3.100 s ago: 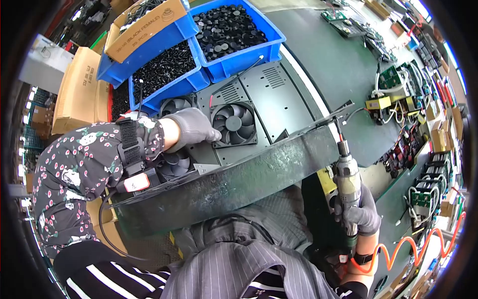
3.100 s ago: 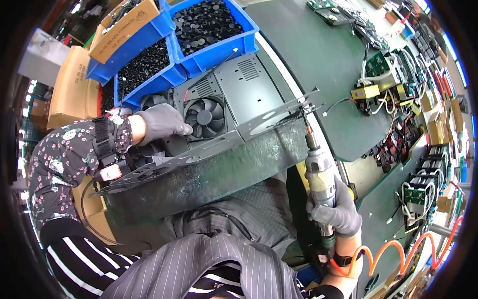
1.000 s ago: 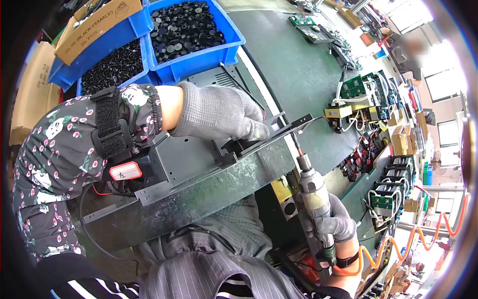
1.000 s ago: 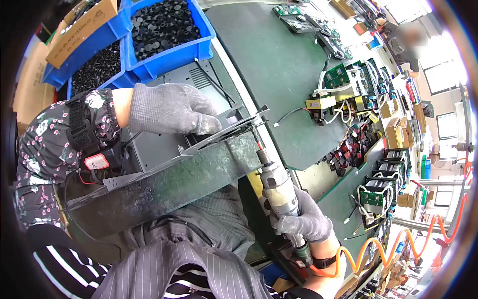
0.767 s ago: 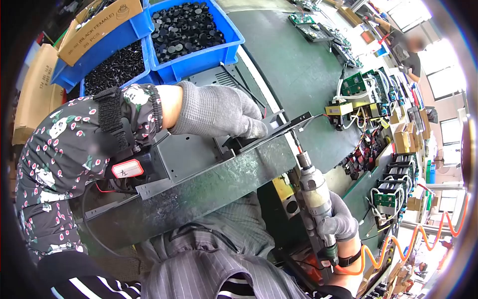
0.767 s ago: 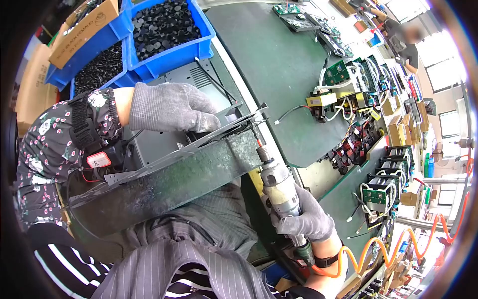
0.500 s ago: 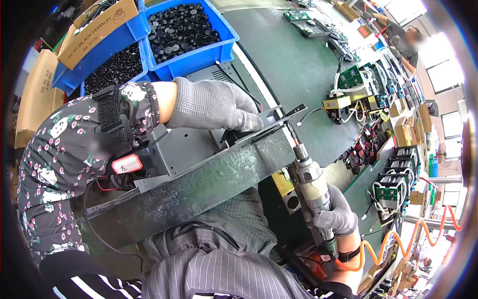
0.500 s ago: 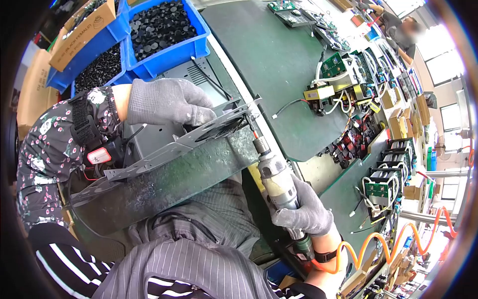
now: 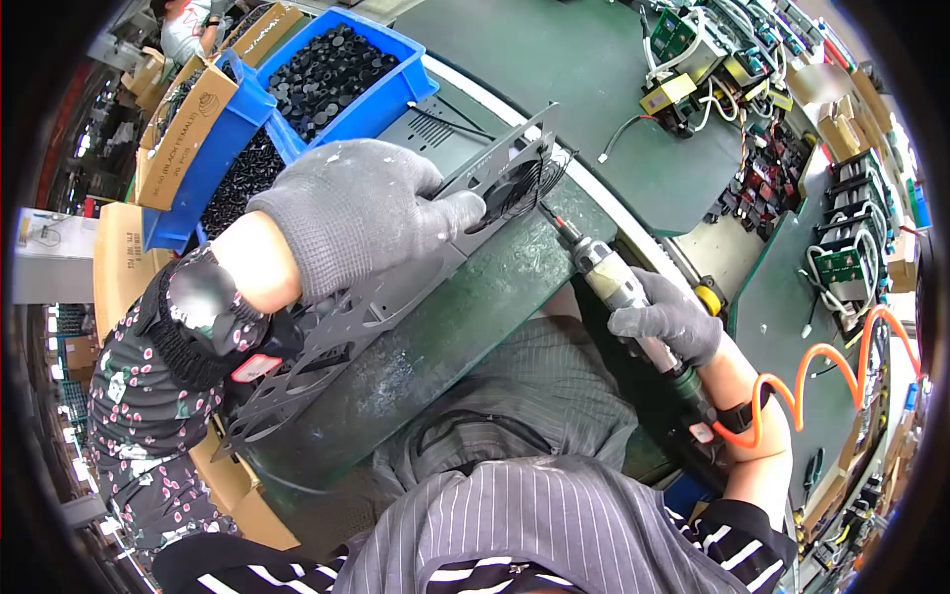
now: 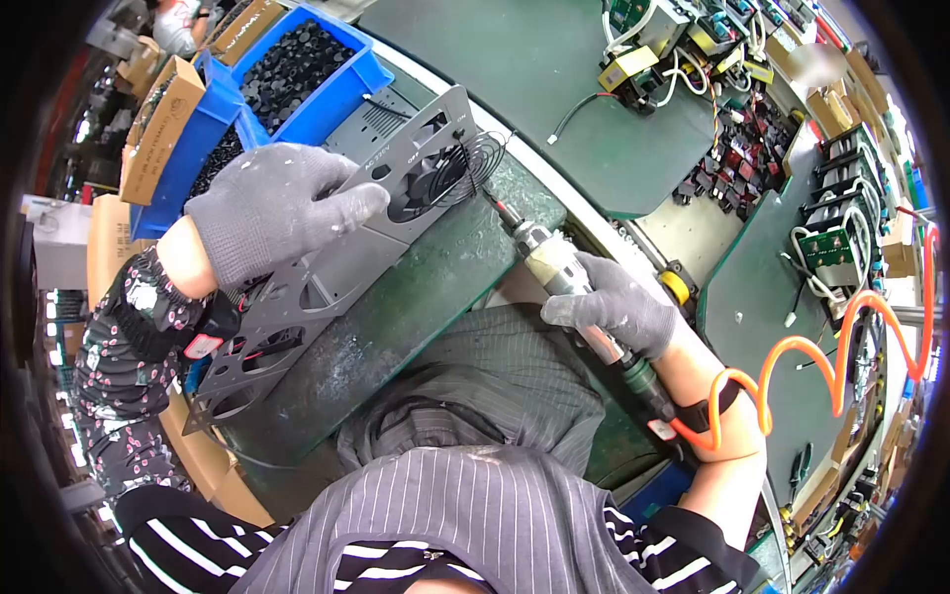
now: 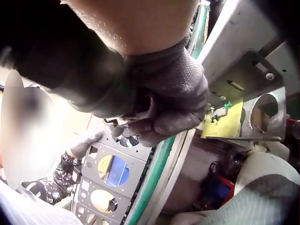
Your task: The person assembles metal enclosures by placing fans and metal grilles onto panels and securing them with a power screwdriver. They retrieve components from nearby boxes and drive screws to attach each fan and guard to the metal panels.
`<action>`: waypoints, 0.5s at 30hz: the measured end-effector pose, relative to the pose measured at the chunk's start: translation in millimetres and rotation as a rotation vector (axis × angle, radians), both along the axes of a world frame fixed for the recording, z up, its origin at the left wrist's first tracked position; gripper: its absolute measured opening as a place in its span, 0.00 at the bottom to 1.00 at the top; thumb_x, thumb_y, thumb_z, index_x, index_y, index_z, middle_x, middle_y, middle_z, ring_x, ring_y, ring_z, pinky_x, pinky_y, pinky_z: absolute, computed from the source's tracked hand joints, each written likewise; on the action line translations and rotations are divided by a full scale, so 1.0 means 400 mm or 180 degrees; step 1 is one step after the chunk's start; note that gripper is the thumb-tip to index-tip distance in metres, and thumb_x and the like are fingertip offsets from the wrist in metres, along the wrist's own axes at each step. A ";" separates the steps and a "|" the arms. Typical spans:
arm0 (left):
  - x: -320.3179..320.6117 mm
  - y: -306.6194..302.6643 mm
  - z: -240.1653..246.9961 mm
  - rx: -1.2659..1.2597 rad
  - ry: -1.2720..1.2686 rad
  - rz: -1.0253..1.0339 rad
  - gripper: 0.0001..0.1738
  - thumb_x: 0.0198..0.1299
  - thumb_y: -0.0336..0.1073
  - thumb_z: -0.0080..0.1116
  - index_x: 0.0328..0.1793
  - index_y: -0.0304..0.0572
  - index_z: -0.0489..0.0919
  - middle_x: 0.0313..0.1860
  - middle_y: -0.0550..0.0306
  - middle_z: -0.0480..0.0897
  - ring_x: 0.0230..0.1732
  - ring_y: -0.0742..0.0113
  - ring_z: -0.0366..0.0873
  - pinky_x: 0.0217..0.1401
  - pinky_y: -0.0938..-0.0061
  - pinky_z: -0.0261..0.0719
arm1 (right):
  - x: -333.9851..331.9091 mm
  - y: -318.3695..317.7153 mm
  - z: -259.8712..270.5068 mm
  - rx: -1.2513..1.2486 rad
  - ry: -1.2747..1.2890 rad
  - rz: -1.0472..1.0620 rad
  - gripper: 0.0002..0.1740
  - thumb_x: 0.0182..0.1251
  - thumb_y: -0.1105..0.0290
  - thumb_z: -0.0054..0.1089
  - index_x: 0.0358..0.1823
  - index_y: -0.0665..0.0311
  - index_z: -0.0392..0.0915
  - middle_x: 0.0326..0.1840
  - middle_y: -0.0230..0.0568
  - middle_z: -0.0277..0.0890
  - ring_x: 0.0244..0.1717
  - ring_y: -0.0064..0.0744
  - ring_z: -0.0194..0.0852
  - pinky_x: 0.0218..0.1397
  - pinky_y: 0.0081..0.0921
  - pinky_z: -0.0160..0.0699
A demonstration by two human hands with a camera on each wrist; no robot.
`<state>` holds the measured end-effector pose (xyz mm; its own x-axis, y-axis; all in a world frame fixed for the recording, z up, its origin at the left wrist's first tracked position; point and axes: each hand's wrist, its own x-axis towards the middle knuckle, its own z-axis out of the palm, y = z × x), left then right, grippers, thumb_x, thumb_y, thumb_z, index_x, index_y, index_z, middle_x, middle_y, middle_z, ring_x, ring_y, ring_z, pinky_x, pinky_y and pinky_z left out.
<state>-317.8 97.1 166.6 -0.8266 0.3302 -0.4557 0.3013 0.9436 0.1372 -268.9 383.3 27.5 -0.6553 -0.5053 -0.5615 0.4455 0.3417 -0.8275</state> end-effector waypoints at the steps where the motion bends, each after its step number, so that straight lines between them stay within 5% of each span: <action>1: 0.000 0.002 -0.004 0.0013 0.0036 0.0062 0.27 0.62 0.57 0.47 0.35 0.37 0.80 0.22 0.45 0.76 0.30 0.50 0.77 0.36 0.59 0.71 | -0.003 0.000 -0.001 -0.0037 0.0065 0.0108 0.26 0.46 0.53 0.68 0.40 0.65 0.73 0.30 0.32 0.72 0.32 0.21 0.67 0.37 0.20 0.68; 7: -0.015 0.002 -0.007 -0.0005 -0.0158 0.0169 0.29 0.63 0.58 0.45 0.32 0.36 0.79 0.20 0.46 0.76 0.29 0.51 0.77 0.36 0.60 0.72 | -0.010 -0.008 -0.006 0.0017 0.0181 0.0573 0.34 0.46 0.53 0.69 0.51 0.68 0.73 0.37 0.36 0.74 0.38 0.26 0.69 0.46 0.22 0.69; 15: -0.015 0.002 -0.012 0.0004 -0.0325 0.0360 0.32 0.63 0.60 0.43 0.30 0.34 0.77 0.18 0.47 0.72 0.26 0.55 0.74 0.34 0.63 0.70 | 0.035 -0.051 -0.018 -0.0396 0.0354 0.0648 0.33 0.45 0.56 0.70 0.50 0.68 0.72 0.34 0.37 0.73 0.36 0.27 0.70 0.42 0.25 0.71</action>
<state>-323.7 97.7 161.8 -0.8080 0.2382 -0.5388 0.1775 0.9706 0.1628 -255.1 363.1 20.4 -0.5873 -0.6937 -0.4170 0.2820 0.3075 -0.9088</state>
